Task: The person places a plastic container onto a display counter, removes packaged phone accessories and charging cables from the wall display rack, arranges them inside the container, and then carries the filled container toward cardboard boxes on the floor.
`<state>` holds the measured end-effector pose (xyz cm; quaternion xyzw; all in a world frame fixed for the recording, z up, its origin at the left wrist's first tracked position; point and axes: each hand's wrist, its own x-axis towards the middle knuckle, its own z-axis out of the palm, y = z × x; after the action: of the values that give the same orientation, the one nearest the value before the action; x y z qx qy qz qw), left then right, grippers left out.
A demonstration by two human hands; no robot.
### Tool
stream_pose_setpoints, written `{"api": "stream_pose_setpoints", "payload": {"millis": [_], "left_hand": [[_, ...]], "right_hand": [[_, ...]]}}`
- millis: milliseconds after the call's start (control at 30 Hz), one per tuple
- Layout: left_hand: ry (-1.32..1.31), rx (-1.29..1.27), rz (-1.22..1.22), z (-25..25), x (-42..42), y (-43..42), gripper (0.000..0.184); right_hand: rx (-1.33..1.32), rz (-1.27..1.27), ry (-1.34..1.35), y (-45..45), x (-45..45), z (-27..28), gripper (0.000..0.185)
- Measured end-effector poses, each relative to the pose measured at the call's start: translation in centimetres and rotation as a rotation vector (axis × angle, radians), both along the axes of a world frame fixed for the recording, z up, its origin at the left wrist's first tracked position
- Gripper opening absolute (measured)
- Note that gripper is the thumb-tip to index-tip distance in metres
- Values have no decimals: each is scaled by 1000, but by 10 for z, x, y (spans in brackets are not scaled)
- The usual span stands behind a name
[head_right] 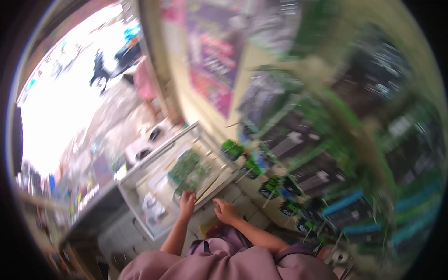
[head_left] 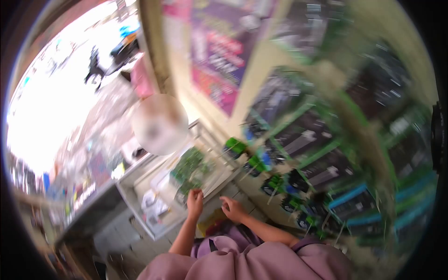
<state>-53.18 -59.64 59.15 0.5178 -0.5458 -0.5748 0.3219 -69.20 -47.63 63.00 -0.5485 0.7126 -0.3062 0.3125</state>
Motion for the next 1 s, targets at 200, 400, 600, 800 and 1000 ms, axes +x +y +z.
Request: {"api": "stream_pose_setpoints", "payload": {"millis": [200,400,600,800,1000], "left_hand": [[202,186,-831,111,-87,81,22],[231,170,-1777,260,-154,185,25],[692,-297,-2427,434,-182,336,20],[1187,-764,-1991,624,-215,453,21],[1014,-841,-1410,733,-294,528,36]], "right_hand": [[142,-348,-191,154,-43,59,30],[29,-413,-328,299,-38,198,32],[-35,-543,56,439,14,403,33],[-317,-1021,551,528,44,550,27],[-777,-1358,794,596,-64,645,21]]}}
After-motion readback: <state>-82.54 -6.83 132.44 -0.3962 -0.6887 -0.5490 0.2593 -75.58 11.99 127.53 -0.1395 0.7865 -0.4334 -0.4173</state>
